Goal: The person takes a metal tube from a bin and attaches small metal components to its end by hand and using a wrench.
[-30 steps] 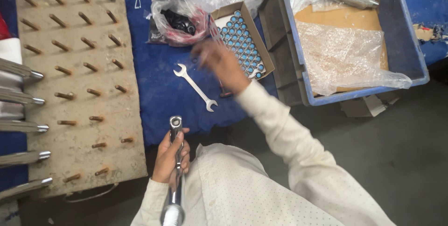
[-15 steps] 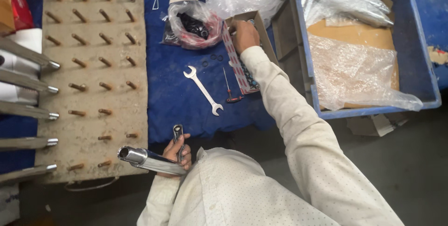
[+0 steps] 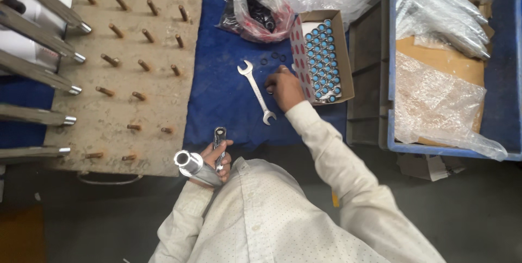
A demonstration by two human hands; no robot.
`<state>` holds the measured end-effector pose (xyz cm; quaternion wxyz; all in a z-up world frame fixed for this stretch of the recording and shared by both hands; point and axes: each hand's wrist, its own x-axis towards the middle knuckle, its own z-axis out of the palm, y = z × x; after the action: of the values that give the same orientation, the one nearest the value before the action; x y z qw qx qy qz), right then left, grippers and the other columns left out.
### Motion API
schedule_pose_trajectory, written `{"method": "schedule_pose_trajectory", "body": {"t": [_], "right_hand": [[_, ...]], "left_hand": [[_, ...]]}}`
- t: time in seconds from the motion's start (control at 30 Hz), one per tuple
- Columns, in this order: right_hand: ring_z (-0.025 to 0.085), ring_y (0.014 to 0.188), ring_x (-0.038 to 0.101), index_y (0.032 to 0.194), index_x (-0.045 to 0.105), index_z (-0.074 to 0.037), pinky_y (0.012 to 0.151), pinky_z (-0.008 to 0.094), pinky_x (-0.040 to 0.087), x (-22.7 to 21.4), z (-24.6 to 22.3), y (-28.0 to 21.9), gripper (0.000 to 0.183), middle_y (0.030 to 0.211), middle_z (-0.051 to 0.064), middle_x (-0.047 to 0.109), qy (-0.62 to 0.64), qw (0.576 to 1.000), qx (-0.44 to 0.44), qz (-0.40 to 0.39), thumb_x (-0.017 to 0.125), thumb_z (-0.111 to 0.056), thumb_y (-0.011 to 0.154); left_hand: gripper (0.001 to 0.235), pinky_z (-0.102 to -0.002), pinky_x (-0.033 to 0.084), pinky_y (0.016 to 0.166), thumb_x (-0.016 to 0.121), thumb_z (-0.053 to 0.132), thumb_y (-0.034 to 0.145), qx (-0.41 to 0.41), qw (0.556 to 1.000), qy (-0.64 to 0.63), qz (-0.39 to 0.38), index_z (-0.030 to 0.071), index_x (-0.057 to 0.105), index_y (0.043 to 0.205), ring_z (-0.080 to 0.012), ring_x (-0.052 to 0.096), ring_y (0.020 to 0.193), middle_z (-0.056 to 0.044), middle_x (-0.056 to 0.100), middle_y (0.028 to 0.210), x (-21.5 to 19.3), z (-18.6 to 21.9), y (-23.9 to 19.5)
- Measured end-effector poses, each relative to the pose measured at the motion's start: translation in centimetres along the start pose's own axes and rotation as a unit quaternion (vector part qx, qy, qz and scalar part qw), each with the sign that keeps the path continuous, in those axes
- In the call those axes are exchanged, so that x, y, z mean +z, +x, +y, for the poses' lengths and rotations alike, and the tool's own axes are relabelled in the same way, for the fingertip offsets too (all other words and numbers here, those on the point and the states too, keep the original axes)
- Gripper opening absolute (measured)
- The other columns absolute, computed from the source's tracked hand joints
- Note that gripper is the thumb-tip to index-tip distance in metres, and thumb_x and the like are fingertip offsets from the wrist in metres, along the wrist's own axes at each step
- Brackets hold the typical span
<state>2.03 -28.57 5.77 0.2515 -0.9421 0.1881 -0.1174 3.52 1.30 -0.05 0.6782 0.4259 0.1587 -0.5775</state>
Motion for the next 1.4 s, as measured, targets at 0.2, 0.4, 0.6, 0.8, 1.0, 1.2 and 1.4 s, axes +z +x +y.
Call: {"method": "schedule_pose_trajectory", "body": {"t": [0.2, 0.4, 0.6, 0.8, 1.0, 1.2, 1.4], "right_hand": [[0.032, 0.084, 0.07, 0.098, 0.077, -0.003, 0.076, 0.04, 0.056, 0.8, 0.6, -2.3, 0.023, 0.098, 0.014, 0.069, 0.063, 0.996, 0.012, 0.063, 0.079, -0.001, 0.075], [0.03, 0.084, 0.073, 0.093, 0.073, -0.001, 0.075, 0.04, 0.058, 1.2, -0.6, -2.9, 0.01, 0.092, 0.012, 0.07, 0.03, 0.995, 0.054, 0.074, 0.077, 0.0, 0.083], [0.032, 0.084, 0.073, 0.097, 0.076, -0.007, 0.079, 0.041, 0.057, -0.6, 1.0, 0.2, 0.013, 0.091, 0.013, 0.072, 0.057, 0.993, 0.026, 0.099, 0.076, -0.001, 0.085], [0.037, 0.096, 0.068, 0.102, 0.078, -0.008, 0.084, 0.047, 0.054, -1.1, 2.0, 1.7, 0.022, 0.102, 0.018, 0.068, -0.122, 0.992, -0.009, -0.026, 0.069, 0.007, 0.088], [0.036, 0.098, 0.067, 0.102, 0.068, -0.002, 0.084, 0.045, 0.053, 0.8, -0.8, -3.9, 0.018, 0.105, 0.014, 0.068, -0.004, 0.999, 0.0, 0.045, 0.073, 0.002, 0.085], [0.018, 0.077, 0.069, 0.105, 0.071, -0.001, 0.067, 0.031, 0.055, 1.3, -3.1, -4.8, 0.013, 0.103, 0.006, 0.064, 0.302, 0.951, 0.071, 0.0, 0.065, 0.005, 0.095], [0.01, 0.085, 0.069, 0.107, 0.073, 0.004, 0.075, 0.025, 0.059, 6.5, -5.1, -5.8, 0.014, 0.111, 0.013, 0.076, 0.414, 0.873, 0.093, -0.241, 0.072, 0.006, 0.093]], "left_hand": [[0.043, -0.032, 0.044, 0.038, 0.065, 0.037, 0.095, 0.0, 1.0, 0.003, -0.011, 0.011, 0.058, 0.128, -0.0139, 0.05, 0.043, -0.001, 0.048, 0.063, 0.3, 0.3, -0.4], [0.043, -0.032, 0.045, 0.039, 0.064, 0.038, 0.094, -0.042, 0.999, 0.015, -0.01, 0.013, 0.056, 0.128, -0.0145, 0.05, 0.042, -0.001, 0.048, 0.061, 0.3, 1.1, -0.5], [0.042, -0.03, 0.045, 0.036, 0.067, 0.035, 0.095, 0.014, 0.999, -0.009, -0.043, 0.009, 0.058, 0.127, -0.0114, 0.05, 0.041, 0.0, 0.051, 0.061, -0.2, 0.2, -0.4], [0.043, -0.03, 0.046, 0.036, 0.068, 0.037, 0.094, 0.027, 0.998, -0.03, -0.051, 0.008, 0.058, 0.125, -0.0117, 0.052, 0.042, 0.0, 0.054, 0.064, -0.5, -0.5, -0.2], [0.042, -0.027, 0.044, 0.038, 0.07, 0.037, 0.095, 0.035, 0.997, -0.032, -0.064, 0.007, 0.059, 0.123, -0.0101, 0.051, 0.043, 0.0, 0.056, 0.066, -0.9, -0.8, -0.1], [0.046, -0.027, 0.044, 0.038, 0.07, 0.041, 0.095, 0.056, 0.996, -0.006, -0.063, 0.003, 0.058, 0.118, -0.0103, 0.051, 0.043, -0.002, 0.055, 0.064, -0.4, -0.2, -0.6], [0.05, -0.028, 0.044, 0.036, 0.069, 0.043, 0.094, 0.074, 0.995, -0.003, -0.059, 0.001, 0.058, 0.118, -0.0109, 0.053, 0.04, -0.003, 0.057, 0.063, -0.3, -0.2, -0.8]]}}
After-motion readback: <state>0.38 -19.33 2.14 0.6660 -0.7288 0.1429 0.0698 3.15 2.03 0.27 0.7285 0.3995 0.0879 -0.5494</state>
